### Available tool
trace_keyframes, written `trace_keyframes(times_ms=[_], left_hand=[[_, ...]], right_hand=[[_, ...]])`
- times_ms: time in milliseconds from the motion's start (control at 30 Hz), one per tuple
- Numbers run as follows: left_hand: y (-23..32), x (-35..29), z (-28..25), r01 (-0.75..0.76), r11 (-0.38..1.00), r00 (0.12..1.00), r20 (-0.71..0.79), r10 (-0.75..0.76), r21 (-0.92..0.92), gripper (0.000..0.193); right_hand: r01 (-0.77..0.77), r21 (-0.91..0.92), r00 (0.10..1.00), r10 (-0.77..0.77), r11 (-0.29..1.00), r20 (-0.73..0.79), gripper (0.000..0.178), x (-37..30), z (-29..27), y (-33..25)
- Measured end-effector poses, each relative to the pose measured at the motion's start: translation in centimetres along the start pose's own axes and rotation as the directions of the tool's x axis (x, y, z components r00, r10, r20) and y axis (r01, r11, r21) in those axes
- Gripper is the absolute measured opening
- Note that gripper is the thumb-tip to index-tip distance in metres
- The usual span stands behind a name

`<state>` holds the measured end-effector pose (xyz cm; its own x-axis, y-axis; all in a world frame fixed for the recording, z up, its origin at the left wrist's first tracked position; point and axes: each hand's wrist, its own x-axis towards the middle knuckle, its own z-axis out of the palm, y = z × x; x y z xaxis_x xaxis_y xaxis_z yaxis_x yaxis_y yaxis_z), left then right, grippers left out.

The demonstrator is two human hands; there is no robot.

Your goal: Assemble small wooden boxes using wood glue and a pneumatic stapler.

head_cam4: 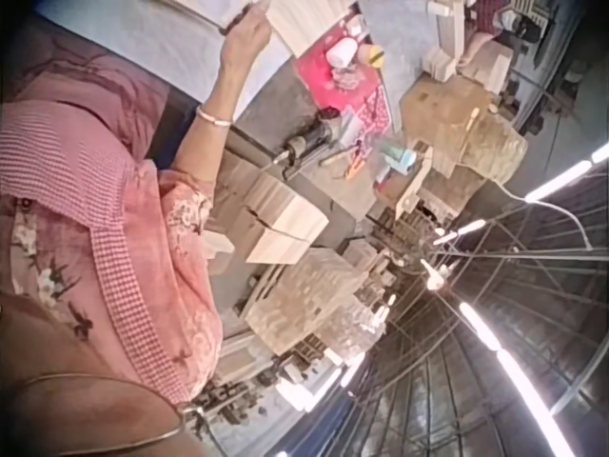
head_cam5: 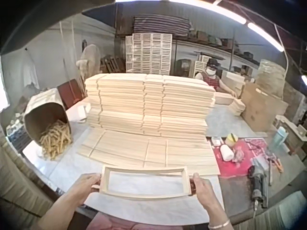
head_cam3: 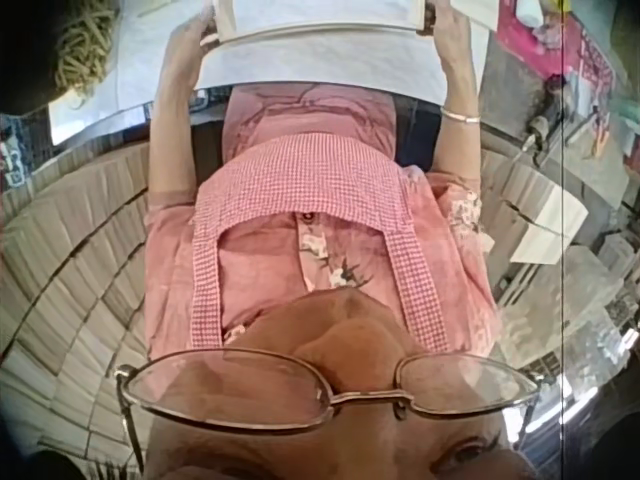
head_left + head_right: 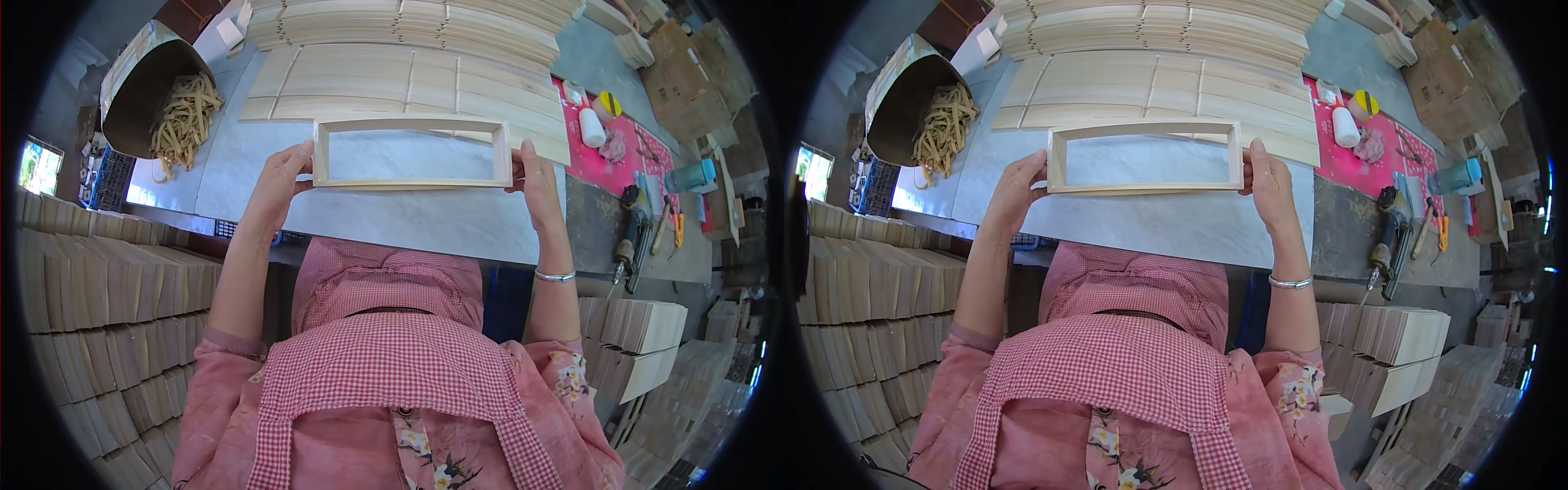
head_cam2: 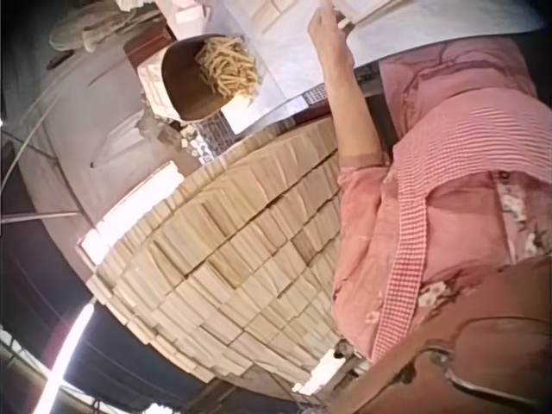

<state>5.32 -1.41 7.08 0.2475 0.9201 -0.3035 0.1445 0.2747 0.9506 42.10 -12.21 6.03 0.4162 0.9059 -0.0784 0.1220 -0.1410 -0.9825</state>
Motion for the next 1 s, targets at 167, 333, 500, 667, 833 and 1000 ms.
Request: trace_keyframes(times_ms=[167,333,500,667,833,1000], left_hand=[[-0.2,-0.1,0.5,-0.004,0.999,1.0,-0.002,0.004,0.041,0.04],[-2.6,0.2,-0.2,-0.077,0.996,0.997,-0.015,0.078,0.042,0.039],[-4.2,-1.2,-0.1,-0.289,0.907,0.954,-0.011,0.301,-0.306,0.054],[-7.2,-3.0,-0.1,-0.263,0.92,0.961,0.008,0.277,-0.292,0.062],[-7.6,-5.8,-1.1,-0.226,0.974,0.974,-0.029,0.225,-0.021,0.051],[-9.8,-6.2,-4.4,-0.074,0.988,0.956,-0.272,0.109,0.135,0.035]], right_hand=[[-0.019,-0.074,1.0,0.019,0.997,-0.003,0.045,0.0,0.3,3.4],[0.136,-0.228,0.988,-0.15,0.964,-0.048,0.027,-1.9,1.9,3.7],[0.264,0.157,0.964,-0.259,0.952,-0.054,0.026,-2.8,2.0,3.8],[0.359,-0.206,0.921,-0.31,0.91,0.235,0.037,-2.1,0.7,7.0],[0.424,-0.557,0.841,-0.539,0.714,-0.052,0.044,4.9,-5.5,6.1],[-0.077,-0.851,0.669,-0.606,0.52,-0.431,0.047,16.4,-18.1,8.4]])
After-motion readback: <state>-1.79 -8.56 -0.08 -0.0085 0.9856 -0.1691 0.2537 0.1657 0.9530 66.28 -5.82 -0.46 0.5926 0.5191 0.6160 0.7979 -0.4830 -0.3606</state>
